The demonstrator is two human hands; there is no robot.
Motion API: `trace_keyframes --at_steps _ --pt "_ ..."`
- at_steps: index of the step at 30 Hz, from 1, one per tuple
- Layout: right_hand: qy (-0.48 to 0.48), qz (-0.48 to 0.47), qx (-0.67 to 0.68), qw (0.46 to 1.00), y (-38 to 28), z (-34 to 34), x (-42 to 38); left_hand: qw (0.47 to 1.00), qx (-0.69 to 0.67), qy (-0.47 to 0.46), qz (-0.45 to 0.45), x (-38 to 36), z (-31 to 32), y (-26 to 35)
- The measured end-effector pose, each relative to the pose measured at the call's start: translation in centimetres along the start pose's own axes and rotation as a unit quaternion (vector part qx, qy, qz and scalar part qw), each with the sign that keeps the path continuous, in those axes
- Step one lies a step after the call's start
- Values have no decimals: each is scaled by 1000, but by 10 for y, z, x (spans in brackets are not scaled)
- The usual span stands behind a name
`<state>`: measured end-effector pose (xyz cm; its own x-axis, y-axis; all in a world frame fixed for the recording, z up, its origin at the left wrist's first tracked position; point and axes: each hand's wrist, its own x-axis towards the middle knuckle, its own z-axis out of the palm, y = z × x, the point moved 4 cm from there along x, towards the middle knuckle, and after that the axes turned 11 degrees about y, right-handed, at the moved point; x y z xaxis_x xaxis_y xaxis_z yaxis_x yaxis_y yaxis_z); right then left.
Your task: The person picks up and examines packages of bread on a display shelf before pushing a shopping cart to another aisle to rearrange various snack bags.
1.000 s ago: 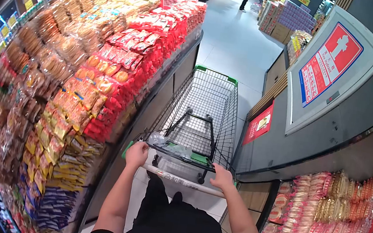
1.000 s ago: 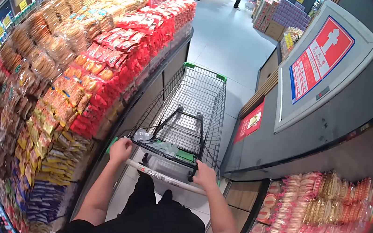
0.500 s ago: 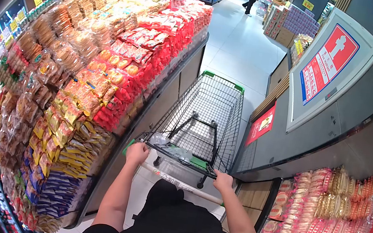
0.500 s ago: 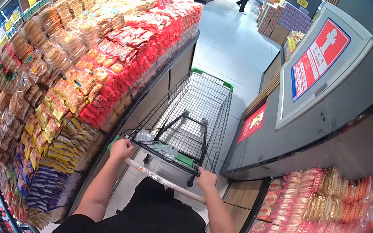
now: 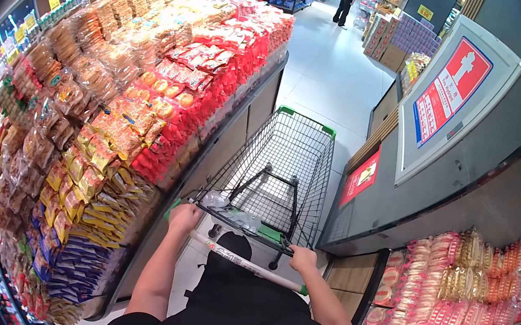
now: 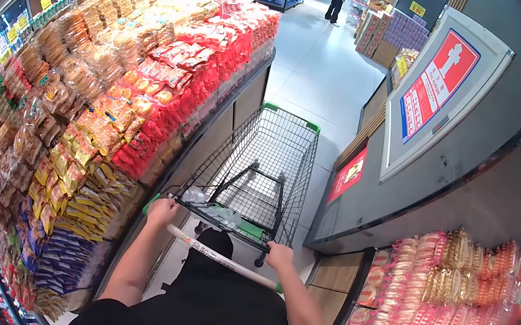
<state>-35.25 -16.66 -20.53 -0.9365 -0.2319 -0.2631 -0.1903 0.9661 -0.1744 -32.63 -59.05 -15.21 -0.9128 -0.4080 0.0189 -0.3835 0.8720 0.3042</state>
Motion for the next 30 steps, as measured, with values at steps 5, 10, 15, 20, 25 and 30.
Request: trace_keyframes --at_steps 5,10,15,20,25,30 --pt "0 1 8 1000 -7 6 8 1000 15 -8 7 12 7 -11" --pt "-16 -17 7 1000 -13 17 18 999 27 -20 -5 20 5 -20" --pt "-44 -47 12 998 -30 9 19 1000 17 -9 -18 26 -1 -29" --pt "-50 -51 -11 997 -48 9 19 999 35 -4 -14 29 -5 -44" --pt "-34 -71 -8 997 -55 5 22 1000 17 14 -14 27 -9 -49" --pt "-34 -62 -11 997 -51 1 27 1000 12 22 -17 25 -7 -47"
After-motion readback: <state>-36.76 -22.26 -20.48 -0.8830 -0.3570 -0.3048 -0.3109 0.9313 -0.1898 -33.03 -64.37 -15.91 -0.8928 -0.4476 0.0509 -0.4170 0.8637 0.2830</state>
